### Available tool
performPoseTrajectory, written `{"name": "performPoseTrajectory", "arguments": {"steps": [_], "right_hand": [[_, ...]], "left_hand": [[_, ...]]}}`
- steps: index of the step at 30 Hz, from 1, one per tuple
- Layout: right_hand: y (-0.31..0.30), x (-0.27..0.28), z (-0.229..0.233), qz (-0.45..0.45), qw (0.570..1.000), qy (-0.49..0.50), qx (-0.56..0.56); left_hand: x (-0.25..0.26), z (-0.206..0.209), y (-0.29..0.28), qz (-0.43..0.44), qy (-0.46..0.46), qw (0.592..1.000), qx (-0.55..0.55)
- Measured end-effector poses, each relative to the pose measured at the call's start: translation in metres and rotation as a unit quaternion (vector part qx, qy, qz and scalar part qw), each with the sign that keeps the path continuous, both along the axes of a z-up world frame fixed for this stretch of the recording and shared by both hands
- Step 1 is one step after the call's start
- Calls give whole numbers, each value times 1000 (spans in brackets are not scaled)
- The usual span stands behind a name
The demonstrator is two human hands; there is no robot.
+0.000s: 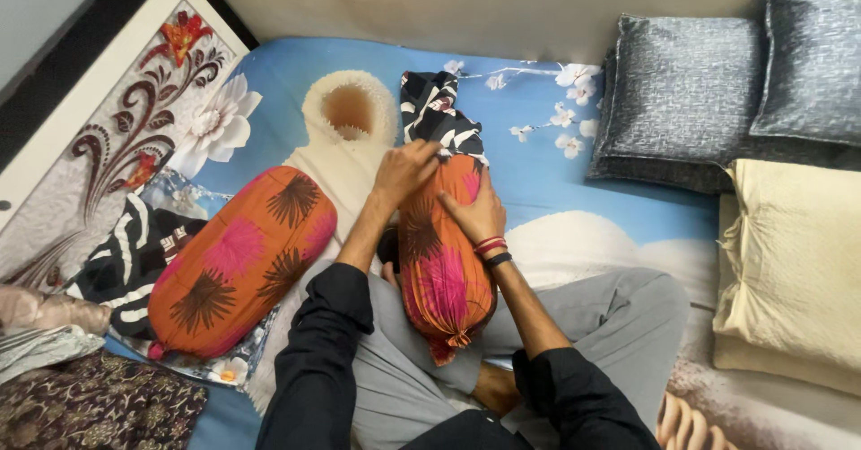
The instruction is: The person sits on a bed and stuffs a cylindrical pillow into a black and white patterned pillowcase. They pull the case over the pillow, adjust the fabric, and tie the drawstring to secure it.
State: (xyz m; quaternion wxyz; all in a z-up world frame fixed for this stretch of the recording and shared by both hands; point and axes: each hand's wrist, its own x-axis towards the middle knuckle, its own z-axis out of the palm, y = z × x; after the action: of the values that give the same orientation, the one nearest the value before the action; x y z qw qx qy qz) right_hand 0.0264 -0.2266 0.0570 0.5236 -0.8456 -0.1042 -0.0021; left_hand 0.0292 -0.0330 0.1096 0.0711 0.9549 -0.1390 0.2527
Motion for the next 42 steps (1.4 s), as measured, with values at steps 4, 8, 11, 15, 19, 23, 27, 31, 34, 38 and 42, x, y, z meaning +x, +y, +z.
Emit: {"name": "performPoseTrajectory", "arguments": {"steps": [4, 8, 11, 15, 19, 23, 27, 31, 34, 38, 42], "right_hand": [[1, 3, -8, 1, 1000, -24, 1], [-4, 0, -1, 7, 1000, -14, 1], [-7, -2, 8, 12, 1000, 1, -4], [-5, -2, 13, 9, 1000, 1, 0], [-5, 0, 5, 9, 1000, -6, -3], [-2, 3, -6, 3, 1000, -30, -1], [-2, 4, -4, 7, 1000, -24, -5], [1, -1, 1, 4, 1000, -19, -9], [4, -2, 1, 7, 1000, -13, -15], [7, -5, 3, -8, 997, -69, -18], [15, -7, 17, -25, 998, -12, -59]], "left_hand": [[11, -9, 10, 12, -23, 994, -110], [14, -4, 15, -8, 92, 964, -250], [8, 11, 14, 60, 203, 951, -227], [12, 11, 15, -141, -35, 982, 122], [26, -1, 26, -51, -8, 967, 251], [34, 26, 12, 93, 60, 942, -315], [13, 62, 4, -102, 64, 977, -177], [-6, 50, -11, -108, 56, 990, -74], [4, 34, -12, -47, 18, 993, -109], [8, 20, -12, 23, -53, 984, -166], [-21, 2, -23, -65, -74, 989, -106]]}}
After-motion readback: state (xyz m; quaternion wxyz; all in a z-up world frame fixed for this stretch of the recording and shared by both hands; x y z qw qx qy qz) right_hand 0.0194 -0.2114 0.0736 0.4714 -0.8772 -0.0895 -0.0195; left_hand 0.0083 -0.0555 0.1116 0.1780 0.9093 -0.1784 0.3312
